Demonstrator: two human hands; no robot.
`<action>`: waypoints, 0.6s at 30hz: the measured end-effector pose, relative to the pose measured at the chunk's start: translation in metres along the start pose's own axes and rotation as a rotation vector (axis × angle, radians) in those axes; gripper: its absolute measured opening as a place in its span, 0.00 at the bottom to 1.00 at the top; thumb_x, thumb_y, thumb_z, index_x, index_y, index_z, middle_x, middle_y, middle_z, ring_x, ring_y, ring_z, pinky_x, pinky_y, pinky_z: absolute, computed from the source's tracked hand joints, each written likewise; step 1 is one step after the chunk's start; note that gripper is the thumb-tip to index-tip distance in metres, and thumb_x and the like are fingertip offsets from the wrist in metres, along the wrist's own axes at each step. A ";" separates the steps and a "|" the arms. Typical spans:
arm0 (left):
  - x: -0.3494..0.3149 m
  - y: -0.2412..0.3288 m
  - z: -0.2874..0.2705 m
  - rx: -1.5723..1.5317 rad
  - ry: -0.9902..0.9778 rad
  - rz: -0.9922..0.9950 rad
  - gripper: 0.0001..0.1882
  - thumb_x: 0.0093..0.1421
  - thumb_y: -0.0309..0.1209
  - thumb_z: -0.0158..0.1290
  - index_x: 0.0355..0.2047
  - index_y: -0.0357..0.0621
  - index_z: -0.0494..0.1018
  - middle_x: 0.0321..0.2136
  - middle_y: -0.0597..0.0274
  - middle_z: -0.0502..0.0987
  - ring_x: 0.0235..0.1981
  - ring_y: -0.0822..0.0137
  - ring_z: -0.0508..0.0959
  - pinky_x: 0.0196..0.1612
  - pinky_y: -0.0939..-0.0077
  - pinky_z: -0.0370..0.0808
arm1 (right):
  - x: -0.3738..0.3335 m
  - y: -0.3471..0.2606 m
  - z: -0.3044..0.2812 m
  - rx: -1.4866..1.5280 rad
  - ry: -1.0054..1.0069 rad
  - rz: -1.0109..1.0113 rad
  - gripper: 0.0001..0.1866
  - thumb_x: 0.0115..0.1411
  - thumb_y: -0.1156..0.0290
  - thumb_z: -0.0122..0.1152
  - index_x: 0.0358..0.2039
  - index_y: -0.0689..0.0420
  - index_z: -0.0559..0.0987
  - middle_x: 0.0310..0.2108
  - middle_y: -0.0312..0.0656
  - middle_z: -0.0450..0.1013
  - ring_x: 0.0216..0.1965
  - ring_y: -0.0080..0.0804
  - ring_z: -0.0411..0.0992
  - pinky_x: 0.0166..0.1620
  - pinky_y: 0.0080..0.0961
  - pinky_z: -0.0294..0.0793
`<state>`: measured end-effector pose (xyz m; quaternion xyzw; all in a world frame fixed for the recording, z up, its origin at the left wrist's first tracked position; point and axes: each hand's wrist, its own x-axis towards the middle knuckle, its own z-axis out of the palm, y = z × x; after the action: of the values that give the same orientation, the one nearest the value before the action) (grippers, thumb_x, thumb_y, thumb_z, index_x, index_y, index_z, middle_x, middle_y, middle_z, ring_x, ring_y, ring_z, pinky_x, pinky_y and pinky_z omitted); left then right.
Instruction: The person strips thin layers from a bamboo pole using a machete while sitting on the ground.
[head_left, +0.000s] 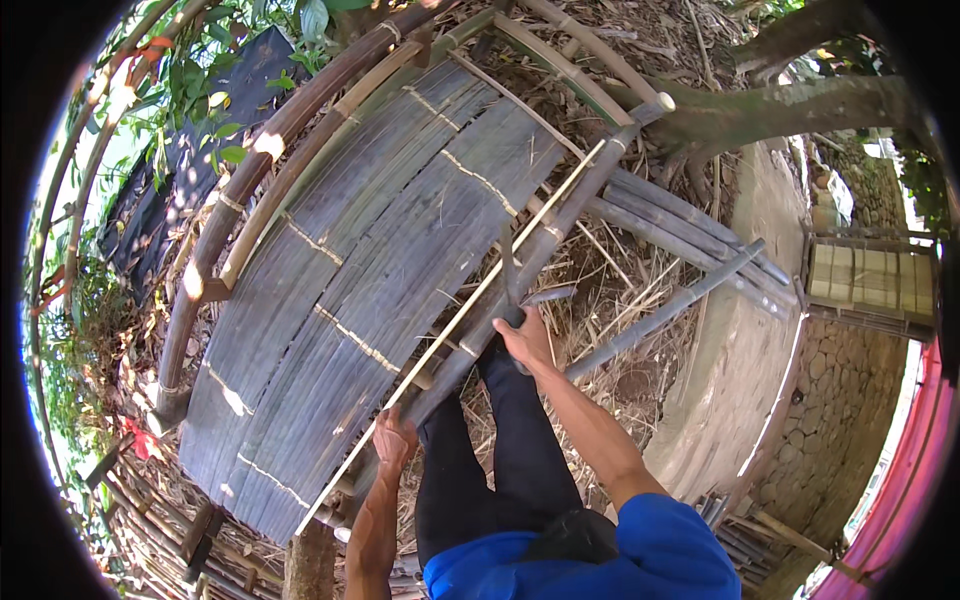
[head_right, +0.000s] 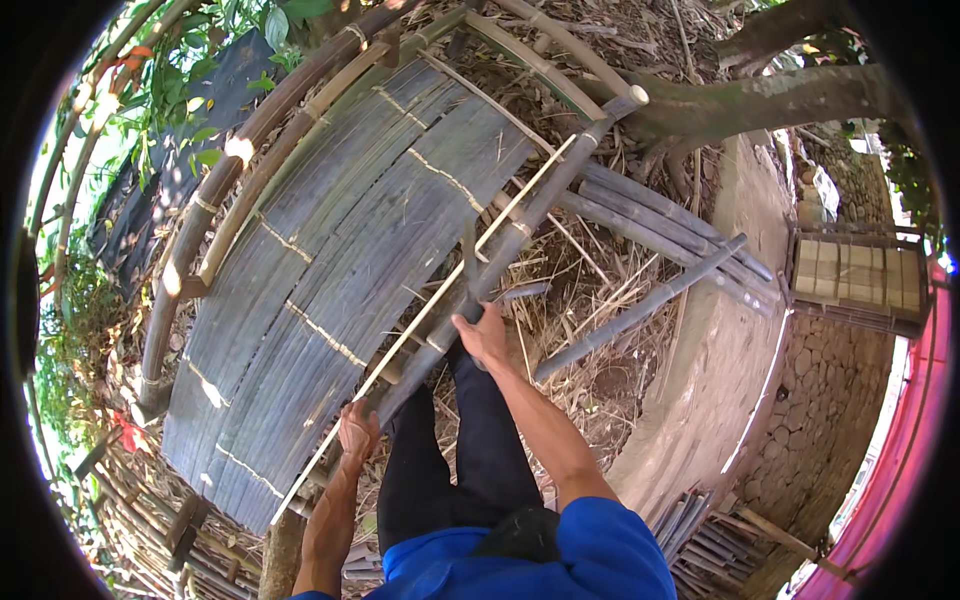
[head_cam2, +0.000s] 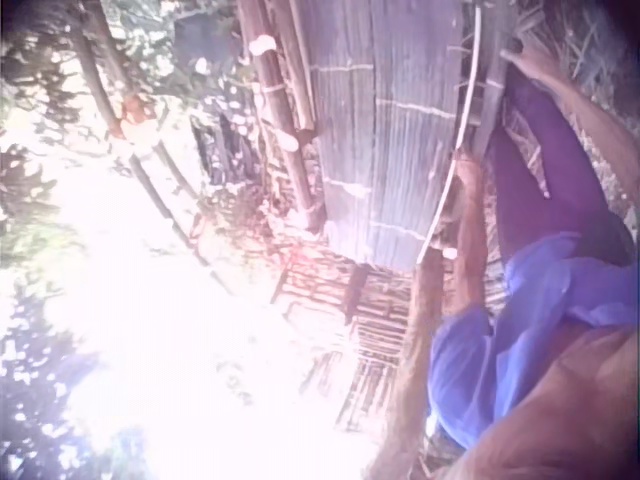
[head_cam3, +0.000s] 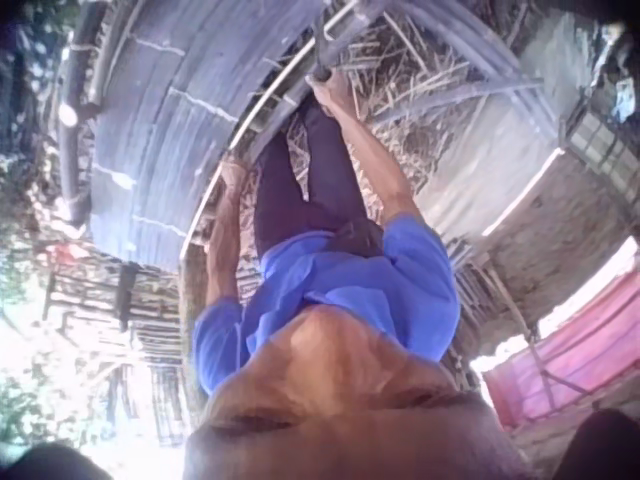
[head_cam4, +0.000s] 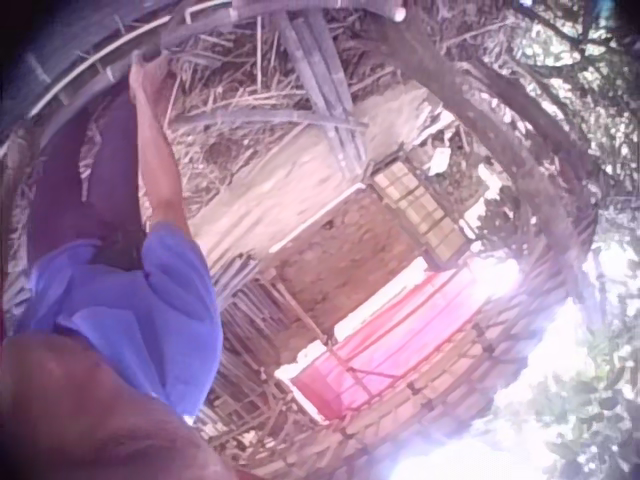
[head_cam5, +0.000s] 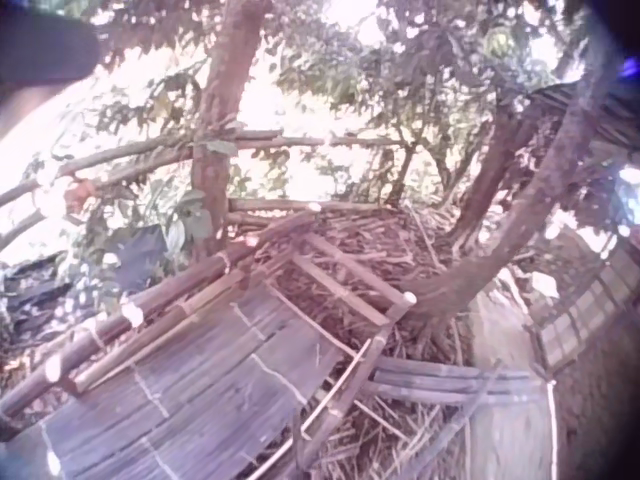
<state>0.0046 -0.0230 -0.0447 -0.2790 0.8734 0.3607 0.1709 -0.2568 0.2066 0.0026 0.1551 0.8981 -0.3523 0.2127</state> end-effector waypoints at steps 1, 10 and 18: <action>0.006 0.006 0.005 0.002 0.040 0.065 0.23 0.53 0.30 0.59 0.51 0.39 0.75 0.43 0.41 0.78 0.46 0.40 0.77 0.49 0.46 0.75 | 0.016 -0.004 0.017 0.043 0.033 -0.113 0.32 0.52 0.58 0.75 0.50 0.68 0.76 0.42 0.59 0.78 0.45 0.54 0.78 0.51 0.40 0.75; 0.061 0.042 0.048 0.085 -0.002 0.174 0.35 0.50 0.26 0.60 0.61 0.40 0.66 0.55 0.41 0.69 0.59 0.42 0.68 0.62 0.49 0.65 | 0.125 -0.029 0.140 0.078 0.050 -0.291 0.32 0.53 0.56 0.75 0.48 0.67 0.74 0.44 0.55 0.73 0.45 0.48 0.72 0.50 0.43 0.73; 0.085 0.038 0.074 0.077 0.044 -0.018 0.22 0.55 0.27 0.58 0.52 0.40 0.71 0.39 0.45 0.73 0.44 0.44 0.73 0.48 0.49 0.69 | 0.210 0.010 0.056 -0.254 0.335 -0.225 0.39 0.52 0.58 0.76 0.59 0.61 0.68 0.51 0.55 0.67 0.59 0.50 0.61 0.64 0.49 0.59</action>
<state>-0.0781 0.0217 -0.1168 -0.2879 0.8878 0.3189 0.1653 -0.4181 0.2014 -0.1427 0.0825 0.9697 -0.2270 0.0379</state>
